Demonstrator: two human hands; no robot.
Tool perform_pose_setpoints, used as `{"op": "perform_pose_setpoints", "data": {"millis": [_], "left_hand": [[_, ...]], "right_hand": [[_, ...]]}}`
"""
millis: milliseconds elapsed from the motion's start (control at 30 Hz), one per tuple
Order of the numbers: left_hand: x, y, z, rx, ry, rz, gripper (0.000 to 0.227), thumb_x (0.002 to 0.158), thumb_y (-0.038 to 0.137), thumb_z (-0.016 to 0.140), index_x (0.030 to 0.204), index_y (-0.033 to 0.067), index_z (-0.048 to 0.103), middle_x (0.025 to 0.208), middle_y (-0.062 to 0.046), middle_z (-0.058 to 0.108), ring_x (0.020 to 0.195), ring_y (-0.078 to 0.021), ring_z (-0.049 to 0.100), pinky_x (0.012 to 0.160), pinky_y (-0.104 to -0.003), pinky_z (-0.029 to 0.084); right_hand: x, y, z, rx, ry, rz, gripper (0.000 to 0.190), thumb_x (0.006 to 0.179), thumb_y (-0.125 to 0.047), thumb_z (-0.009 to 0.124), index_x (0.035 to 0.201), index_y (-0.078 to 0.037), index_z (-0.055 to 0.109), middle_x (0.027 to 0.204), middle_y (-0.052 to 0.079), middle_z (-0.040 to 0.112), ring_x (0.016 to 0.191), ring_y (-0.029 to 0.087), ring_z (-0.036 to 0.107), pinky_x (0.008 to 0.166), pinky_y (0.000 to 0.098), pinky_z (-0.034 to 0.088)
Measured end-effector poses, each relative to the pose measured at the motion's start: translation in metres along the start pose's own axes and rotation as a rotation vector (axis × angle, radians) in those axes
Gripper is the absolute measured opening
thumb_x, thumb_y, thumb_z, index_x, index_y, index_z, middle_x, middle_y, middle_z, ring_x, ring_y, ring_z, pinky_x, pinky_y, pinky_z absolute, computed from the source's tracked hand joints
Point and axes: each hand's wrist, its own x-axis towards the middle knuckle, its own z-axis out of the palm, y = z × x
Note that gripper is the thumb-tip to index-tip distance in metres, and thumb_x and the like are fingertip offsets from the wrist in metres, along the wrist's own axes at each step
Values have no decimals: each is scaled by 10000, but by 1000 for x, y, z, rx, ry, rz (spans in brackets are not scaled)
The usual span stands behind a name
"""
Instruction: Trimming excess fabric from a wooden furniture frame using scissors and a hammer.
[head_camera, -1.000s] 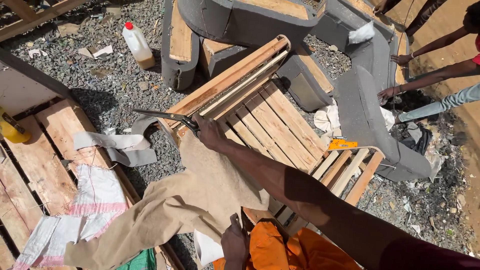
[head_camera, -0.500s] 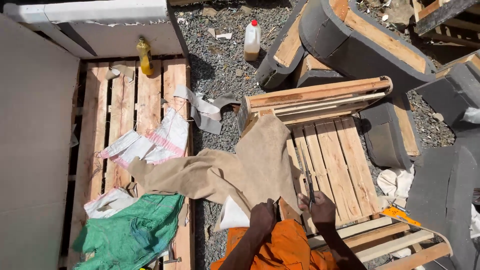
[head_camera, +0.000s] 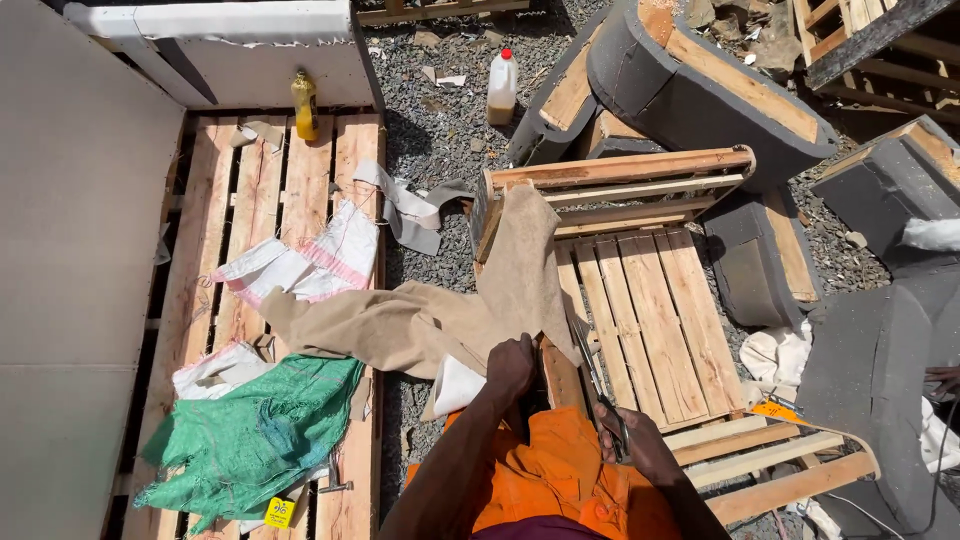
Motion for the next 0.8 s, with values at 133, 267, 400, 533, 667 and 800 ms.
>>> {"op": "perform_pose_setpoints", "data": {"millis": [133,267,400,533,667,800], "left_hand": [[-2,-3,-2,72,15,37,298,1056,290,469,990,12,553,770,-232,673,640,-431,621,648,-524,484],[-1,15,-19,77,-223,-115,458,1103,326,291,1167,-17,588,903,-326,721,889,-500,742,802,-554,597],[-11,19,-11,38,-221,-141,428,1098,342,279,1112,19,560,867,-299,724,875,-490,745,797,-555,599],[-12,28,-19,-13,-202,-179,391,1096,350,306,1089,42,547,858,-295,728,870,-481,749,798,-556,600],[-10,33,-19,-70,-226,-188,399,1096,351,318,1143,35,557,886,-307,731,887,-483,744,834,-563,592],[-12,43,-33,-96,-176,-192,386,1092,296,312,1191,29,572,881,-298,735,892,-491,741,837,-562,582]], "right_hand": [[-9,9,8,-428,10,78,617,901,-617,556,789,-26,692,604,68,612,509,161,543,523,308,423],[4,46,-18,-478,-104,-39,714,968,-720,532,833,-35,686,631,119,635,560,160,552,555,304,475],[-12,38,-11,-460,-118,-1,747,940,-765,542,828,-40,678,609,102,617,546,135,501,549,292,445],[17,33,-10,-474,-164,21,778,937,-789,527,848,-35,691,607,99,616,521,129,469,529,282,421],[53,29,-9,-521,-168,8,762,936,-786,559,876,-39,694,638,128,638,538,177,514,541,316,443],[71,28,-1,-601,-134,30,938,961,-825,561,1515,-69,540,1398,260,622,1212,408,634,1001,491,489]]}}
